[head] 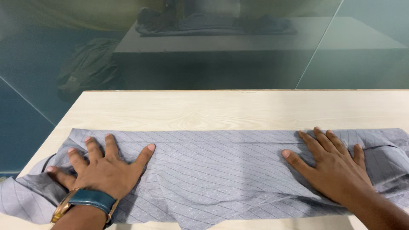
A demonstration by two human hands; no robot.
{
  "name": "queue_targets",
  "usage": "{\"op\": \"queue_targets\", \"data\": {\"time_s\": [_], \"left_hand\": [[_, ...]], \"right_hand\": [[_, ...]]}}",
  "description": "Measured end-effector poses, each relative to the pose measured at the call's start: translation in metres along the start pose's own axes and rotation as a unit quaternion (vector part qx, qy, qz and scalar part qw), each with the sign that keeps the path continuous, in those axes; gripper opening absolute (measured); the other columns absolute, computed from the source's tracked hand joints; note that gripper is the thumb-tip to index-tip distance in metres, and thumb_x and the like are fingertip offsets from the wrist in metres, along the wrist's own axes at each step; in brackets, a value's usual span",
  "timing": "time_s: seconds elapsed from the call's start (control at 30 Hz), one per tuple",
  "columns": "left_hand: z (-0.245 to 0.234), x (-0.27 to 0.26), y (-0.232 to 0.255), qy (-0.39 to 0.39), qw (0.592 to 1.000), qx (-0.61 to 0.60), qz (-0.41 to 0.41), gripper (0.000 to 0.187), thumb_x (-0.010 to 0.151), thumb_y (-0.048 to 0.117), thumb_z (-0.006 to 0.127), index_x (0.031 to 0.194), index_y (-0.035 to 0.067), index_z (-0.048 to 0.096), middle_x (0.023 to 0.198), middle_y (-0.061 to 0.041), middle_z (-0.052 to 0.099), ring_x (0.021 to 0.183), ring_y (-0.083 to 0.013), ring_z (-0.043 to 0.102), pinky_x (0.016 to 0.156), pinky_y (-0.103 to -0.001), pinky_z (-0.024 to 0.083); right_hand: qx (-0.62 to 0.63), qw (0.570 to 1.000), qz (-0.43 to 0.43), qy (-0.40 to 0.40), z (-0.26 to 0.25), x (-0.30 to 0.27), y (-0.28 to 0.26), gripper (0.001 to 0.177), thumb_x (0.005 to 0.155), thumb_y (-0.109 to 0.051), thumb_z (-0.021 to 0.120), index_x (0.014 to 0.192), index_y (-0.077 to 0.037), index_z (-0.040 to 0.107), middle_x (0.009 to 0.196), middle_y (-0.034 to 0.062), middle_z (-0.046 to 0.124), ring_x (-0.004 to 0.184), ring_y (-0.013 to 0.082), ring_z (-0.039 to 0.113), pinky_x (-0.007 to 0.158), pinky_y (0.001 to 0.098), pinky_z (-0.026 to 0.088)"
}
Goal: The person folds a light blue striped shirt on a white table, smoothing the fabric and folding the sleeves and body into a compact rectangle. The folded shirt is then placed into a cabinet drawer. The person then picks up a green plaid shirt and begins to unfold it.
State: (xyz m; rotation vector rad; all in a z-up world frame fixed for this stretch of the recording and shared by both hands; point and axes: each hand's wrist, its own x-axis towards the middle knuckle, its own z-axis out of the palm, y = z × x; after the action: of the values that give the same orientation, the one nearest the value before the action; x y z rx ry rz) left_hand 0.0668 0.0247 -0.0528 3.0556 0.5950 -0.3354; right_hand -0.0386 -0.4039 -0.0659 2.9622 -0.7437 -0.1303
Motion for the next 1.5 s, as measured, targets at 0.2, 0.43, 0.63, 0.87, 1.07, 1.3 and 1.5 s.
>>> {"op": "queue_targets", "data": {"time_s": [0.2,0.43,0.63,0.87,1.07,1.3,1.5], "left_hand": [[-0.025,-0.022,0.015,0.045,0.999,0.003,0.023,0.11,0.075,0.096,0.024,0.156,0.021,0.024,0.163,-0.02,0.009,0.15,-0.0456,-0.004,0.105,-0.076,-0.012],[-0.047,-0.085,0.064,0.061,0.981,-0.06,0.171,0.113,0.076,0.093,0.025,0.153,0.011,0.02,0.162,-0.02,0.005,0.151,-0.0398,-0.006,0.112,-0.07,-0.004],[-0.025,-0.101,0.066,-0.052,0.977,0.039,0.205,0.112,0.079,0.092,0.024,0.156,0.013,0.006,0.162,-0.024,-0.003,0.148,-0.0434,-0.008,0.115,-0.064,-0.003],[-0.036,-0.102,0.071,-0.066,0.978,0.051,0.192,0.11,0.078,0.093,0.025,0.158,0.018,0.012,0.164,-0.02,0.003,0.151,-0.0411,-0.006,0.114,-0.07,-0.001],[-0.032,-0.091,0.066,-0.027,0.98,0.022,0.197,0.107,0.078,0.091,0.027,0.156,0.019,0.013,0.162,-0.02,0.003,0.149,-0.0406,-0.007,0.112,-0.07,-0.003],[-0.031,-0.088,0.068,-0.041,0.98,0.021,0.191,0.106,0.079,0.09,0.026,0.157,0.019,0.015,0.164,-0.018,0.005,0.151,-0.0389,-0.005,0.114,-0.071,-0.005],[-0.044,-0.077,0.068,-0.003,0.981,0.003,0.193,0.105,0.075,0.092,0.027,0.155,0.025,0.018,0.164,-0.013,0.003,0.151,-0.036,-0.008,0.111,-0.073,-0.007]], "right_hand": [[0.128,0.991,-0.02,-0.02,-0.035,0.007,0.017,0.094,0.083,-0.078,0.039,0.161,-0.026,0.03,0.165,0.015,0.025,0.134,0.0365,0.037,0.112,0.0695,0.024],[0.121,0.983,-0.019,0.136,-0.017,0.04,0.091,0.087,0.096,-0.072,0.042,0.154,-0.008,0.045,0.151,0.0257,0.052,0.137,0.0375,0.051,0.109,0.0584,0.05],[-0.044,0.988,0.062,0.133,0.059,0.028,0.1,0.094,0.072,-0.086,0.025,0.151,-0.035,0.035,0.161,0.0035,0.026,0.15,0.0287,0.015,0.113,0.0684,0.01],[0.023,0.996,0.064,0.064,0.037,0.034,0.103,0.097,0.073,-0.093,0.028,0.15,-0.036,0.038,0.165,0.0022,0.022,0.151,0.0291,0.012,0.111,0.0753,0.008],[-0.022,0.989,0.093,0.115,0.052,0.032,0.097,0.09,0.073,-0.084,0.031,0.15,-0.036,0.036,0.162,0.0015,0.023,0.151,0.031,0.012,0.108,0.0797,0.01],[0.044,0.991,0.021,0.122,0.037,0.042,0.105,0.093,0.085,-0.084,0.032,0.155,-0.023,0.044,0.162,0.0152,0.035,0.153,0.0418,0.015,0.116,0.07,0.012],[0.107,0.982,-0.008,0.153,-0.01,0.026,0.04,0.091,0.079,-0.083,0.029,0.15,-0.027,0.04,0.161,0.005,0.026,0.15,0.03,0.011,0.105,0.0831,-0.007]]}}
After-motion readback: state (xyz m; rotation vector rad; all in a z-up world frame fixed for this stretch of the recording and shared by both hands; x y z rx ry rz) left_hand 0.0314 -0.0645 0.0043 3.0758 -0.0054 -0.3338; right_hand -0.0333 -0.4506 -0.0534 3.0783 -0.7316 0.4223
